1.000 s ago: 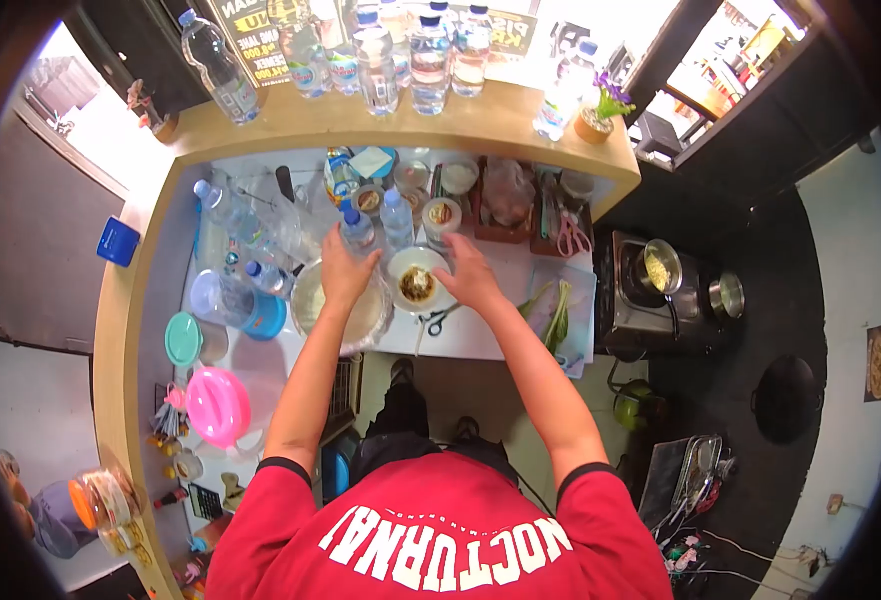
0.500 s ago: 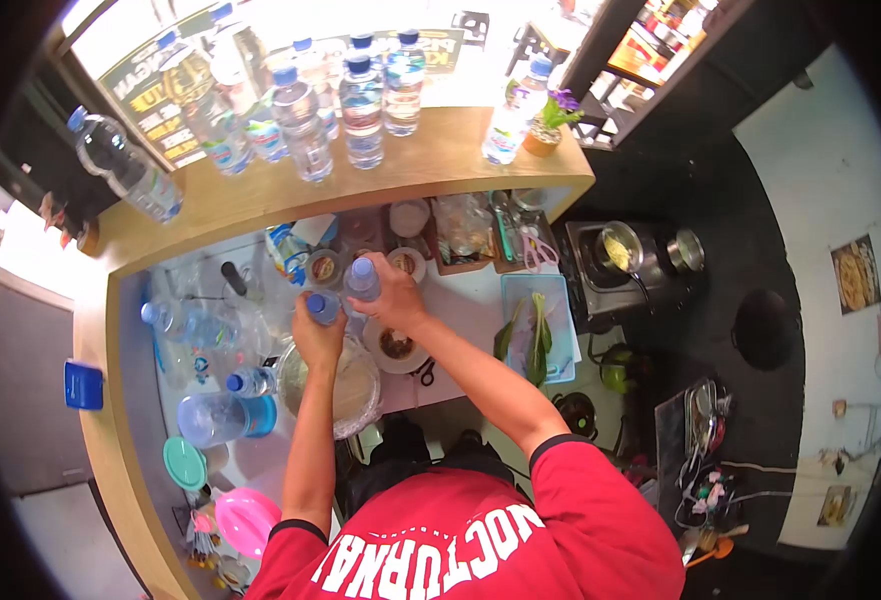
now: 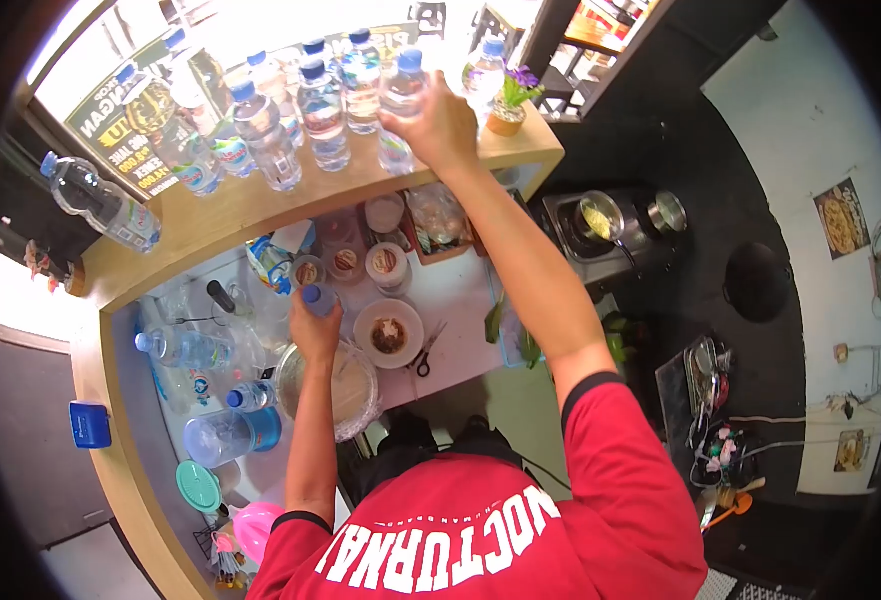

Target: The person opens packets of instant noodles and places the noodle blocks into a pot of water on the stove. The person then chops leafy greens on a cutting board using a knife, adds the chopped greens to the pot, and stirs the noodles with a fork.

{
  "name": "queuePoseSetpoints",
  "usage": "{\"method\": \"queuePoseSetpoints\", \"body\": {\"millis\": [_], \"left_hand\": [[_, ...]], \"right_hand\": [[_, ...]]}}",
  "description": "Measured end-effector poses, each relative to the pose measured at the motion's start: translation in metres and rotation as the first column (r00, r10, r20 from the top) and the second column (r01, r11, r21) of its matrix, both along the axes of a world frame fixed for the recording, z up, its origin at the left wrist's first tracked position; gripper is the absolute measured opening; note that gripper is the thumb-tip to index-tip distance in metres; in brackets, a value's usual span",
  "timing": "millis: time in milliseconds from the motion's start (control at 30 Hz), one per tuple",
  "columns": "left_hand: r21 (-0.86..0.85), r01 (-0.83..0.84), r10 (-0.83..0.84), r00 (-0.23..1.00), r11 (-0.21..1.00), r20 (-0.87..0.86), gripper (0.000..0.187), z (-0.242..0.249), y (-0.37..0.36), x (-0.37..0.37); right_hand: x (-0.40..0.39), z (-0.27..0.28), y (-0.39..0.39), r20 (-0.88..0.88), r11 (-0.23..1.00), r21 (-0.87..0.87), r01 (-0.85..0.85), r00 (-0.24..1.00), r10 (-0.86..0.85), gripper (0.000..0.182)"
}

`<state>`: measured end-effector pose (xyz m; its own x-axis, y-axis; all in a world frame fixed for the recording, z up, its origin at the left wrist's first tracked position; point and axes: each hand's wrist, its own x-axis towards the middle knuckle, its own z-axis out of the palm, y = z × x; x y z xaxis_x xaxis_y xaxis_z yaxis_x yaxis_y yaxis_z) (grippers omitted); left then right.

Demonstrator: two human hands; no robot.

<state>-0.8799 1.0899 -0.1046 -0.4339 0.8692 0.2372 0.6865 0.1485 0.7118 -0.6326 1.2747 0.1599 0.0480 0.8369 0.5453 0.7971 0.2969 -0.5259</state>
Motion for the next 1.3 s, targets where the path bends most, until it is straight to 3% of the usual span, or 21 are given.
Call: {"method": "queuePoseSetpoints", "body": {"millis": [133,200,233,367,467,500,567,600,633,700,767,833,867,967,1033,1133,1300], "left_hand": [[-0.037,0.073,-0.074,0.996,0.997,-0.042,0.074,0.002,0.000,0.000],[-0.034,0.107,-0.109,0.993,0.994,-0.043,0.077,0.000,-0.002,0.003],[-0.016,0.126,-0.126,0.991,0.992,-0.035,0.079,-0.001,-0.002,0.001],[0.042,0.142,-0.139,0.989,0.989,-0.053,0.078,0.009,-0.007,0.005],[0.214,-0.004,0.044,0.983,0.977,-0.179,0.068,0.028,-0.024,0.022],[0.229,-0.016,0.040,0.994,0.973,-0.098,0.061,0.034,-0.032,0.027],[0.251,-0.043,0.026,0.997,0.967,0.069,0.048,0.041,-0.058,0.038],[0.200,0.022,-0.065,0.976,0.980,0.210,0.037,0.042,-0.071,0.046],[0.159,0.092,-0.143,0.926,0.983,0.349,0.028,0.042,-0.085,0.054],[0.089,0.294,-0.273,0.675,0.952,0.685,0.014,0.029,-0.109,0.077],[-0.185,0.593,0.049,0.238,0.784,0.970,0.021,0.016,-0.127,0.092],[-0.373,0.539,0.339,0.166,0.755,0.926,0.023,-0.010,-0.140,0.111],[-0.458,0.522,0.468,0.123,0.719,0.875,0.025,-0.027,-0.142,0.120],[-0.575,0.201,0.560,0.128,0.793,0.818,0.017,-0.081,-0.150,0.142],[-0.573,0.076,0.568,0.071,0.816,0.820,0.016,-0.103,-0.147,0.147],[-0.541,-0.089,0.542,-0.008,0.837,0.840,0.015,-0.116,-0.129,0.153],[-0.451,-0.222,0.484,0.124,0.864,0.866,0.015,-0.126,-0.115,0.157]], "right_hand": [[0.001,-0.025,0.044,0.136,0.994,-0.035,0.108,0.985,-0.102,0.091],[0.001,-0.023,0.048,0.119,0.995,-0.052,0.084,0.990,-0.077,0.096],[0.002,-0.021,0.047,0.116,0.999,-0.029,0.041,0.993,-0.037,0.088],[0.001,-0.020,0.044,0.119,1.000,0.010,0.022,0.993,-0.023,0.093],[0.004,-0.023,0.028,0.020,0.998,-0.015,-0.063,0.998,0.064,0.090],[0.002,-0.019,0.006,0.105,0.998,0.030,-0.057,0.993,0.054,0.104],[0.007,-0.038,-0.027,0.174,0.948,0.311,-0.063,0.985,0.009,0.049],[0.010,-0.046,-0.051,0.086,0.976,0.215,-0.023,0.996,0.004,0.037],[0.014,-0.057,-0.078,-0.001,0.994,0.112,0.008,1.000,-0.008,0.027],[0.029,-0.099,-0.126,-0.053,0.993,-0.115,0.014,0.998,-0.020,0.019],[0.057,-0.194,-0.165,0.110,0.878,-0.462,0.126,0.990,-0.084,0.019],[0.075,-0.283,-0.200,0.183,0.694,-0.708,0.129,0.983,0.004,0.023],[0.072,-0.311,-0.214,0.205,0.618,-0.764,0.184,0.978,-0.037,0.024],[0.042,-0.337,-0.229,0.233,0.415,-0.867,0.274,0.961,-0.149,0.029],[0.024,-0.344,-0.233,0.254,0.372,-0.884,0.285,0.958,-0.131,0.032],[0.014,-0.338,-0.234,0.263,0.432,-0.851,0.297,0.955,-0.139,0.028],[0.030,-0.336,-0.238,0.265,0.461,-0.837,0.296,0.955,-0.133,0.027]]}}
